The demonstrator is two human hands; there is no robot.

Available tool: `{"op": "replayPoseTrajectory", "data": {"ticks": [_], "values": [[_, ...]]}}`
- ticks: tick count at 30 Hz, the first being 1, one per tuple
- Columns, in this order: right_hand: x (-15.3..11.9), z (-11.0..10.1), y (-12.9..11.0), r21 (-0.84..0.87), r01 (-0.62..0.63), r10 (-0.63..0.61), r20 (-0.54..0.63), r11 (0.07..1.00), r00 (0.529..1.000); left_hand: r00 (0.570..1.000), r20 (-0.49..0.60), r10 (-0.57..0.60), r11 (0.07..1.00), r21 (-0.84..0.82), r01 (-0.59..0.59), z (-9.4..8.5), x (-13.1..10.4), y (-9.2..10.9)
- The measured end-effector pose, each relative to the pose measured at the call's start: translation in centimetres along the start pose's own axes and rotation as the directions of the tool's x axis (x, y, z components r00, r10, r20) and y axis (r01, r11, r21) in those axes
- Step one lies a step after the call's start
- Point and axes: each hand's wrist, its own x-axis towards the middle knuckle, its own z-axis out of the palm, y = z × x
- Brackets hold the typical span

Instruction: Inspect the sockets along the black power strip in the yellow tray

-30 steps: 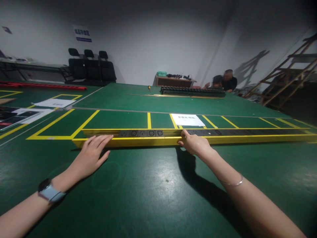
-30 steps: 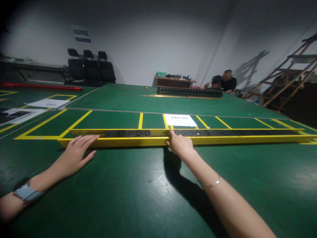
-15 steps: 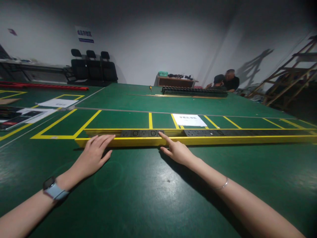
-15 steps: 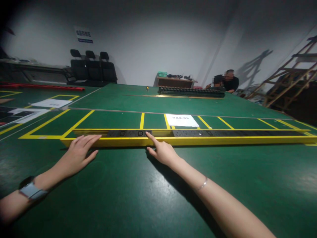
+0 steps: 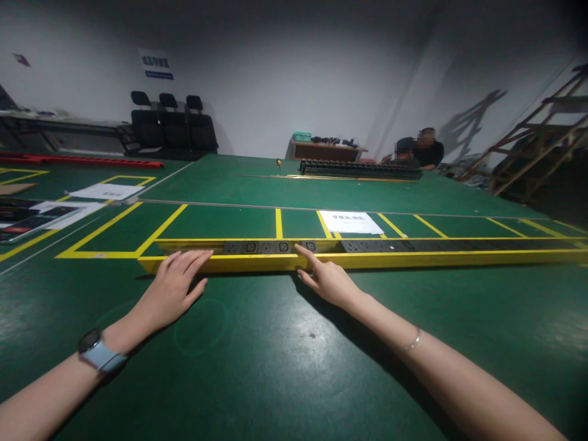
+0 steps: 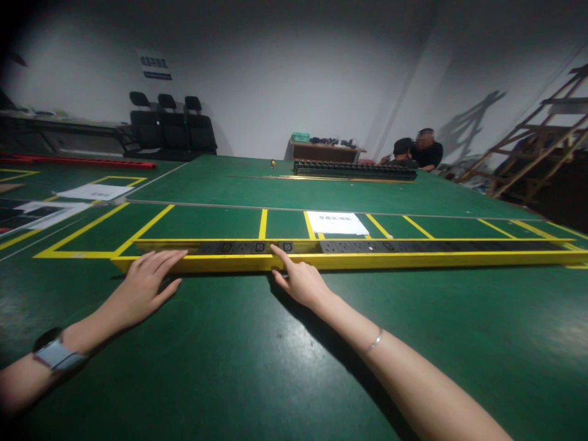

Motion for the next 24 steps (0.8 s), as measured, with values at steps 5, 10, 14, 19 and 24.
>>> {"op": "replayPoseTrajectory", "data": {"ticks": [5,10,14,19,24], "values": [[0.0,-0.3,-0.2,-0.011,-0.040,0.040,0.004,0.999,0.999,1.000,-0.001,-0.011,1.000,-0.014,0.011,0.0,0.1,0.0],[0.0,-0.9,-0.7,-0.143,-0.158,0.160,0.001,0.977,0.987,1.000,0.004,-0.008,1.000,-0.014,0.008,-0.1,0.1,0.0],[-0.1,-1.5,-0.6,-0.233,-0.304,0.318,0.020,0.924,0.948,1.000,0.006,-0.014,1.000,-0.017,0.014,-0.1,0.1,0.1],[-0.2,-1.5,-0.1,-0.235,-0.341,0.357,0.029,0.910,0.934,1.000,0.004,-0.017,1.000,-0.024,0.017,-0.2,0.2,0.2],[-0.3,-0.3,-0.7,-0.147,-0.190,0.194,0.008,0.971,0.981,1.000,0.002,-0.021,1.000,-0.023,0.021,-0.3,0.2,0.3]]}}
